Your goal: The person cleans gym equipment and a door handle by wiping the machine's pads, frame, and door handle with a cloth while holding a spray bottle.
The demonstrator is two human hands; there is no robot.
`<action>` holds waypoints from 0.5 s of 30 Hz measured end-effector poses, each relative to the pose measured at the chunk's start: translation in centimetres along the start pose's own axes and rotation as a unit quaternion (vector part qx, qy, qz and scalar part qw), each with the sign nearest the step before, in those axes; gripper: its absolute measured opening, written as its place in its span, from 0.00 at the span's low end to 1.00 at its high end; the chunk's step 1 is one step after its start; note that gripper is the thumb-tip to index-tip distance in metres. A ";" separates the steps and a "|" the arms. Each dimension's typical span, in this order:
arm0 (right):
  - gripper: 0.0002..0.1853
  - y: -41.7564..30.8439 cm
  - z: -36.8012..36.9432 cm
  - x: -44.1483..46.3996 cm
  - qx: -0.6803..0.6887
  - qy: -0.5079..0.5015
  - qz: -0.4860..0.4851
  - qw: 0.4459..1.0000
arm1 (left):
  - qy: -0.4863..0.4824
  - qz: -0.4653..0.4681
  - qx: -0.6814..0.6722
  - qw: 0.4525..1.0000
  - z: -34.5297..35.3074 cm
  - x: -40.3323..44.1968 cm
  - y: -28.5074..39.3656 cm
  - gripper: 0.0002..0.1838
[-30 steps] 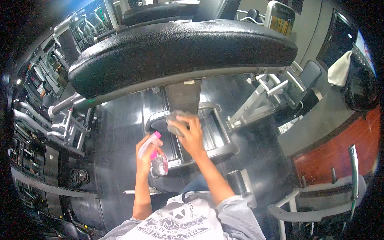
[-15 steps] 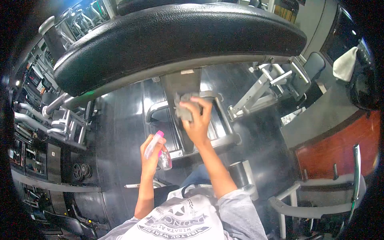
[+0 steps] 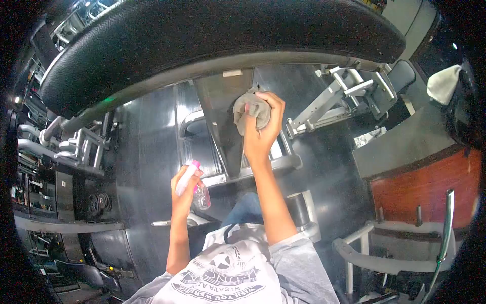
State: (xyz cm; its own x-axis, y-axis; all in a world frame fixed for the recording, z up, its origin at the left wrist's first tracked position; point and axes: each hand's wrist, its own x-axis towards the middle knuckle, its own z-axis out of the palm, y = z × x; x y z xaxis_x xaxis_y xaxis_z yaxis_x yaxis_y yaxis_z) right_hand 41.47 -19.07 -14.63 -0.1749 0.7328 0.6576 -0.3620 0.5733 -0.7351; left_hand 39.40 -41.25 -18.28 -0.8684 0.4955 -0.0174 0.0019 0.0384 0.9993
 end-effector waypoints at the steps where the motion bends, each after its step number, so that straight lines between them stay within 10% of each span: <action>1: 0.17 0.6 -0.1 -0.5 -0.002 -0.004 0.001 1.000 | 0.005 -0.006 0.000 1.000 0.0 0.0 -0.2 0.07; 5: 0.18 5.6 -0.8 -7.2 -0.032 -0.023 0.019 0.999 | 0.001 -0.027 -0.017 0.999 0.2 -0.1 -0.7 0.07; 10: 0.14 11.8 -1.5 -14.9 0.015 -0.002 0.326 0.945 | -0.012 -0.028 -0.004 1.000 0.6 0.4 -0.8 0.08; 15: 0.14 5.8 -0.6 -7.6 0.071 0.022 0.316 0.946 | -0.024 -0.050 0.008 0.998 0.4 0.6 -0.9 0.10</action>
State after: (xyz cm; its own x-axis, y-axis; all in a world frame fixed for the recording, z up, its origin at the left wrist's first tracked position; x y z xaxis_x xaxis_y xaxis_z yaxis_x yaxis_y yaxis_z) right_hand 41.22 -21.09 -24.01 -0.3601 0.9292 0.0835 -0.3175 -0.0379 -0.9475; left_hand 39.04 -40.66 -19.23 -0.8398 0.5299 -0.1185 -0.0747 0.1033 0.9918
